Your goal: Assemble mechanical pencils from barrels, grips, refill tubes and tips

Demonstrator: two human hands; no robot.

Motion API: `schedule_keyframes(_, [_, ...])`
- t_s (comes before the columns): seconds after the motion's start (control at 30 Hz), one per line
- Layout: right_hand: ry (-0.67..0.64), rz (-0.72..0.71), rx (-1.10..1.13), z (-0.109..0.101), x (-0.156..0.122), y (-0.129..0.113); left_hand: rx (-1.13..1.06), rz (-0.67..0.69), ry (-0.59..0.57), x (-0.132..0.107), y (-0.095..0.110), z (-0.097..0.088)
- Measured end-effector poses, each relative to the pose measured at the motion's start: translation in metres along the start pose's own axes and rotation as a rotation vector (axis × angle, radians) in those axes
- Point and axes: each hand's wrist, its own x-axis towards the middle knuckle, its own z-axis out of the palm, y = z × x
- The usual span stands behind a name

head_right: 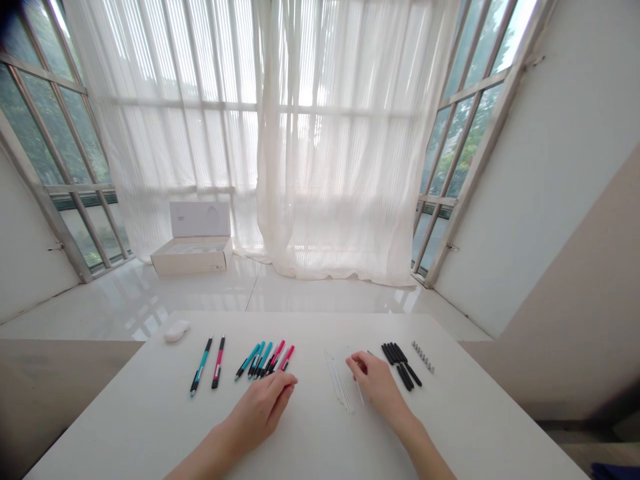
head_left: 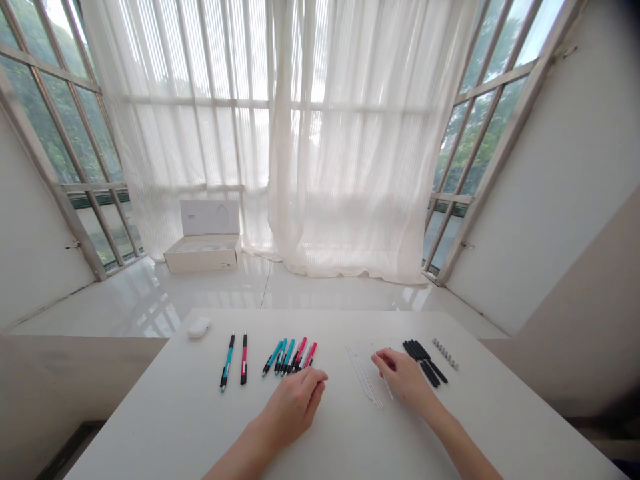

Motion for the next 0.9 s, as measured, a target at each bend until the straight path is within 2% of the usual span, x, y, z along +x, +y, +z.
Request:
schedule_keyframes(0.07, [0.011,-0.041,-0.129,0.005,0.000,0.007,-0.030,0.025,-0.003,0.001,0.002,-0.003])
schedule_keyframes(0.2, [0.025,-0.085,-0.201,0.016,-0.003,0.009,-0.067,0.031,-0.010,0.002,0.001,-0.003])
schedule_keyframes(0.53, [0.018,-0.173,-0.212,0.013,-0.009,-0.009,-0.268,-0.197,-0.020,0.003,-0.004,0.004])
schedule_keyframes(0.7, [-0.003,-0.270,-0.190,0.016,-0.015,-0.022,-0.344,-0.265,0.062,0.009,0.001,0.001])
schedule_keyframes(0.9, [-0.062,-0.309,-0.149,0.022,-0.022,-0.031,-0.595,-0.379,0.021,0.009,-0.004,0.007])
